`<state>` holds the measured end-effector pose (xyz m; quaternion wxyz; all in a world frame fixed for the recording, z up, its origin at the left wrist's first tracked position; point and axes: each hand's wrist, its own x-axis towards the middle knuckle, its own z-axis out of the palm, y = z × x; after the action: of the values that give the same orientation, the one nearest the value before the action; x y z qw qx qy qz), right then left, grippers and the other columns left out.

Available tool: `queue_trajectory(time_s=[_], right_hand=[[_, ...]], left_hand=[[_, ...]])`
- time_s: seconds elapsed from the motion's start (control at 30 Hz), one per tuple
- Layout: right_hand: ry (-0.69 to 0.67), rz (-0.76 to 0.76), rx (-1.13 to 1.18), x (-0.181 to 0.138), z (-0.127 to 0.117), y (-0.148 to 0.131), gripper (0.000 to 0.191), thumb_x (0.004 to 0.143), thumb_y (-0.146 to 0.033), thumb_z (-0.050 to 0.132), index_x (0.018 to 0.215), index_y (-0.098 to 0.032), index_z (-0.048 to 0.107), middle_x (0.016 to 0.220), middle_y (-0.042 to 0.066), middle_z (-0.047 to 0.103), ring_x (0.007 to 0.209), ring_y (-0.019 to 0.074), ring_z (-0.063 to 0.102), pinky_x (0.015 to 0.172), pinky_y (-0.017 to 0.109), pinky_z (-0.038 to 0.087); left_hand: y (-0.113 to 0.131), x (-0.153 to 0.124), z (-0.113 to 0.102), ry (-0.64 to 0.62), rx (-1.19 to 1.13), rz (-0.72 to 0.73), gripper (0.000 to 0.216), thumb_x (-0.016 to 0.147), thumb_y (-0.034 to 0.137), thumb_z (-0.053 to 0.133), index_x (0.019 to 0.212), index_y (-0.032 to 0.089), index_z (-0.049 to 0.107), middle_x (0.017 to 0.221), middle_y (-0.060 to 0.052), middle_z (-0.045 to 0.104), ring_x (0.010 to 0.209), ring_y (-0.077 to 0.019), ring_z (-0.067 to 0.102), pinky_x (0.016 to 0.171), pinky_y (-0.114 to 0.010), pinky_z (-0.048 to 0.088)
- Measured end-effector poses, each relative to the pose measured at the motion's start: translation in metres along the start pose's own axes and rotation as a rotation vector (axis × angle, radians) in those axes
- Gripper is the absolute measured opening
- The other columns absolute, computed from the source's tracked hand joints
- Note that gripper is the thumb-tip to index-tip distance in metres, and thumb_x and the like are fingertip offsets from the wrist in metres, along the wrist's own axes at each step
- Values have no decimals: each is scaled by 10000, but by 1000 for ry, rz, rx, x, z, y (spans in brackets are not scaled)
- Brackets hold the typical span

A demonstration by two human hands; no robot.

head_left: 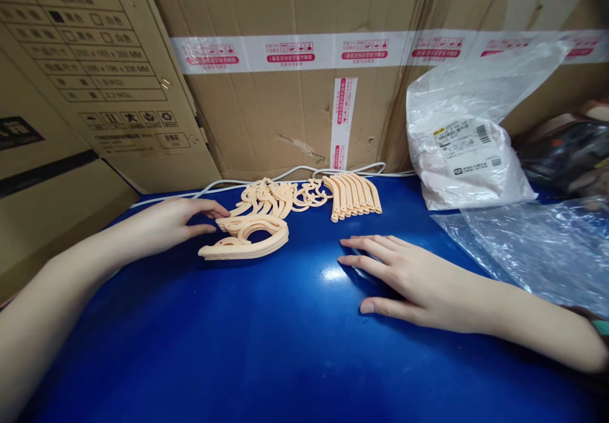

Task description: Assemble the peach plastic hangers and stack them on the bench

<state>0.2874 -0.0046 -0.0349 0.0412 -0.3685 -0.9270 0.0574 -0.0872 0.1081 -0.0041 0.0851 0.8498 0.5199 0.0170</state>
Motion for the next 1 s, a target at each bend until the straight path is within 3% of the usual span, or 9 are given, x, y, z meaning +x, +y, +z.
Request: queue_trajectory(time_s=[0.4, 1.0], right_hand=[[1, -1, -6, 0, 1, 0, 587, 942, -555, 406, 1391, -180, 462, 1455, 153, 420, 1288, 300, 446, 1037, 497, 401], [-5, 0, -20, 0, 1, 1, 590, 946, -559, 389, 1390, -178, 462, 1460, 153, 414, 1291, 301, 443, 1041, 501, 398]], left_hand=[[2, 4, 8, -15, 44, 5, 494, 841, 602, 445, 1096, 230, 648, 1129, -54, 693, 976, -280, 627, 835, -333, 461], [-6, 5, 10, -9, 87, 14, 415, 853, 499, 498, 1137, 240, 653, 1166, -40, 683, 1016, -264, 629, 864, -317, 454]])
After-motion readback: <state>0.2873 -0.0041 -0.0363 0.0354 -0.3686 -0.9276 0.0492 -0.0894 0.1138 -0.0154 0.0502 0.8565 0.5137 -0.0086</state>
